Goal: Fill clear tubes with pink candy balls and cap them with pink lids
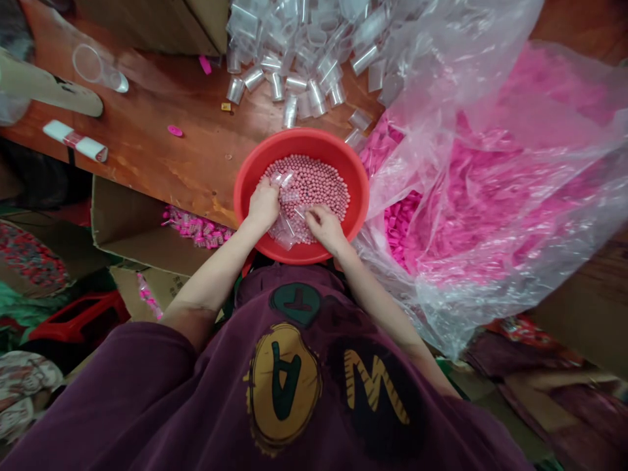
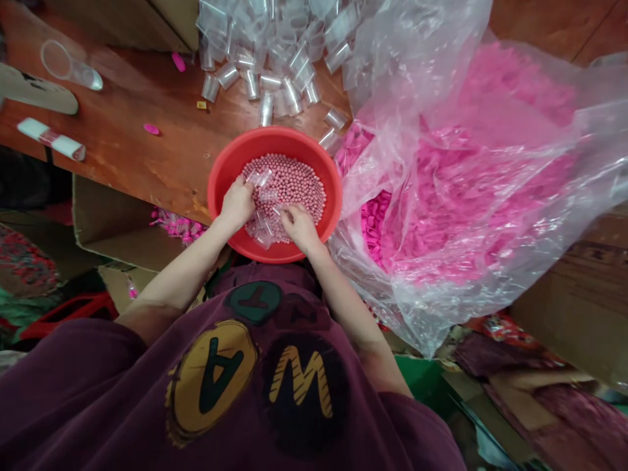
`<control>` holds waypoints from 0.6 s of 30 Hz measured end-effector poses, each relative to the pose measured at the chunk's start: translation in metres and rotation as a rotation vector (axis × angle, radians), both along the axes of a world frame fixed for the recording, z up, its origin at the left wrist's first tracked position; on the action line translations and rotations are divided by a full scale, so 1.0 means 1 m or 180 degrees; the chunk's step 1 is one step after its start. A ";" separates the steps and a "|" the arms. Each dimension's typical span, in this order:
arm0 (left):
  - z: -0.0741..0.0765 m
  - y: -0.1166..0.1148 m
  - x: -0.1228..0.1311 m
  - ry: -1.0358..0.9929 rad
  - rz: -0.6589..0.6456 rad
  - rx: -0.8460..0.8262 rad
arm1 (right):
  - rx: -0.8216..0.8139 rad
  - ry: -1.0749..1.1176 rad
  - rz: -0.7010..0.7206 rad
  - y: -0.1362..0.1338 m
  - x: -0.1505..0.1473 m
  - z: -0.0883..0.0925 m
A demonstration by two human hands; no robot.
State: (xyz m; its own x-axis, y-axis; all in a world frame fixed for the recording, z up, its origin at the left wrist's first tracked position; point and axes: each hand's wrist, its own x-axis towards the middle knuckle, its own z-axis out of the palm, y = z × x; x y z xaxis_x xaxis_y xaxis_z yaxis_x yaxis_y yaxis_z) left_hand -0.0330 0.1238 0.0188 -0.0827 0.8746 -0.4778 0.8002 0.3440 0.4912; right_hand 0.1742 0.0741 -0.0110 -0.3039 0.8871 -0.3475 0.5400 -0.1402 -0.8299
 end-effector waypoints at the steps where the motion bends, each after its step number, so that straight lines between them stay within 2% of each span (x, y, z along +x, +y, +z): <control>1: -0.002 -0.002 0.000 -0.0086 0.0076 0.0072 | 0.0058 -0.0070 -0.0096 0.007 -0.004 -0.001; 5: -0.003 -0.016 0.005 -0.0101 0.0085 0.0053 | 0.0408 -0.0402 -0.0228 0.041 -0.035 -0.008; 8: 0.006 -0.030 0.009 0.0137 -0.0044 0.0077 | 0.0548 -0.0485 0.0061 0.064 -0.058 -0.016; 11: 0.016 -0.040 0.009 0.0403 -0.0063 0.0206 | 0.0447 -0.0522 0.0334 0.071 -0.065 -0.027; 15: 0.014 -0.035 0.010 0.0210 -0.0087 0.0447 | 0.0009 -0.0299 -0.0200 0.060 -0.054 -0.040; 18: 0.000 -0.017 0.020 -0.0245 -0.0482 0.0372 | -0.0276 -0.0208 -0.0532 0.053 -0.045 -0.051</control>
